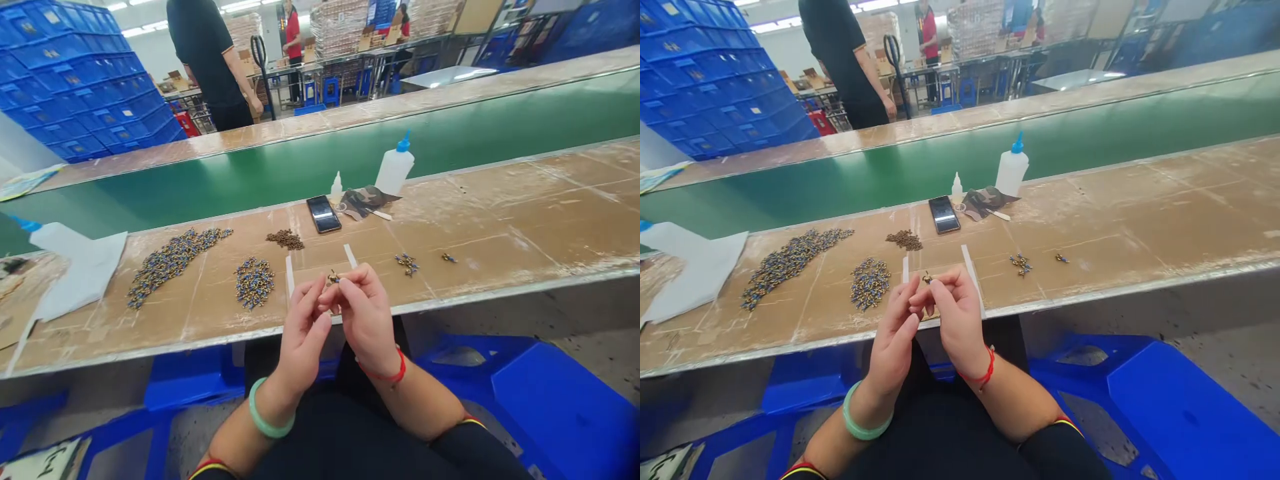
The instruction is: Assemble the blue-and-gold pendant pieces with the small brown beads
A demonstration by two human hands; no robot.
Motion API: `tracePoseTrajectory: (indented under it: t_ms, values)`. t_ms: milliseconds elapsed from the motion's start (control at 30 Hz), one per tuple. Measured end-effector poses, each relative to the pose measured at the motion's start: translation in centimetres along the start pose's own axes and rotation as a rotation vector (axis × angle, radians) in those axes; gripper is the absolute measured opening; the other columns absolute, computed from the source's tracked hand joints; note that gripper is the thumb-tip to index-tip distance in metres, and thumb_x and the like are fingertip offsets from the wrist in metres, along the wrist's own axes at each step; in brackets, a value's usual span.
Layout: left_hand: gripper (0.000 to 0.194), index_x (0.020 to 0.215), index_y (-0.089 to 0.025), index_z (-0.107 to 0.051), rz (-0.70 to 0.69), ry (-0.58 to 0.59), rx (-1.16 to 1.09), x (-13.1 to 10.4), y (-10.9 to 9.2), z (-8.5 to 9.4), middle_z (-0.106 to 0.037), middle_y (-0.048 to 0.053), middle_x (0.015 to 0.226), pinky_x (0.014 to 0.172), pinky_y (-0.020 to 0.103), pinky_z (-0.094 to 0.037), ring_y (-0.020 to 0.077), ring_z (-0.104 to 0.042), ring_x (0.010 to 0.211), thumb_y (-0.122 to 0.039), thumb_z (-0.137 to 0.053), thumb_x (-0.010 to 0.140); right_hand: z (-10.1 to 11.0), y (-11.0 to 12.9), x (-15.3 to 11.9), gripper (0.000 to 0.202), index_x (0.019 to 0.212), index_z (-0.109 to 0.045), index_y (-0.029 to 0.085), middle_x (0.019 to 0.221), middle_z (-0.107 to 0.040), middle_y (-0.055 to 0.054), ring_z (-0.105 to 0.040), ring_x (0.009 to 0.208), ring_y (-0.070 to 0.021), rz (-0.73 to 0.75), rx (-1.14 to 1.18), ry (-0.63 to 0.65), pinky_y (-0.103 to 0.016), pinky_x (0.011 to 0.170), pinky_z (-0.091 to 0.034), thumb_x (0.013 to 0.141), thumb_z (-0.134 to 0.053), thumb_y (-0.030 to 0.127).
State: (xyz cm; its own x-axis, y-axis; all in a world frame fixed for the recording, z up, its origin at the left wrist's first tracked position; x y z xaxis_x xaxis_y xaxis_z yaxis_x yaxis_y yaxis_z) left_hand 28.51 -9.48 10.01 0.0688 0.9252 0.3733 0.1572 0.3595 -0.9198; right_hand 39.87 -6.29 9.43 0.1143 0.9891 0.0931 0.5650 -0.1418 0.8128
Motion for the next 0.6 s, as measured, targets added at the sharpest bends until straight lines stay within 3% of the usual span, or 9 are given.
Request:
tracePoseTrajectory:
  t_ms: [200, 600]
  values:
    - [0.043, 0.146, -0.046, -0.061, -0.002, 0.006, 0.006, 0.15, 0.32, -0.09, -0.059, 0.003, 0.123, 0.101, 0.03, -0.051, 0.0175, -0.059, 0.11, -0.043, -0.063, 0.103, 0.2, 0.1, -0.25, 0.027, 0.085, -0.047, 0.026, 0.058, -0.07, 0.006, -0.066, 0.052, -0.0149, 0.029, -0.021, -0.005, -0.027, 0.056, -0.05, 0.09, -0.071, 0.038]
    - [0.042, 0.144, -0.04, -0.066, -0.03, -0.02, 0.113, 0.04, -0.05, 0.49, -0.062, 0.007, 0.126, 0.101, 0.035, -0.054, 0.0217, -0.061, 0.115, -0.042, -0.064, 0.102, -0.4, 0.48, -0.32, 0.027, 0.082, -0.049, 0.025, 0.057, -0.071, 0.006, -0.068, 0.051, -0.015, 0.05, -0.024, 0.042, -0.026, 0.053, -0.052, 0.089, -0.072, 0.035]
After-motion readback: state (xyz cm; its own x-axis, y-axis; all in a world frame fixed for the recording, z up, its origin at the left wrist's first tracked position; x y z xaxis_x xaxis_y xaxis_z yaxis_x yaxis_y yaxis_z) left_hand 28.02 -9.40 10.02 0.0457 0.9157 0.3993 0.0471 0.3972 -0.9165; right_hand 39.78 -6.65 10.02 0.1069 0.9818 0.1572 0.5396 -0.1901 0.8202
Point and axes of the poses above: each hand's wrist, its own x-axis towards the middle knuckle, its own z-axis out of the back of the hand, y = z × x, the point moved 10 cm from there along x, towards the middle knuckle
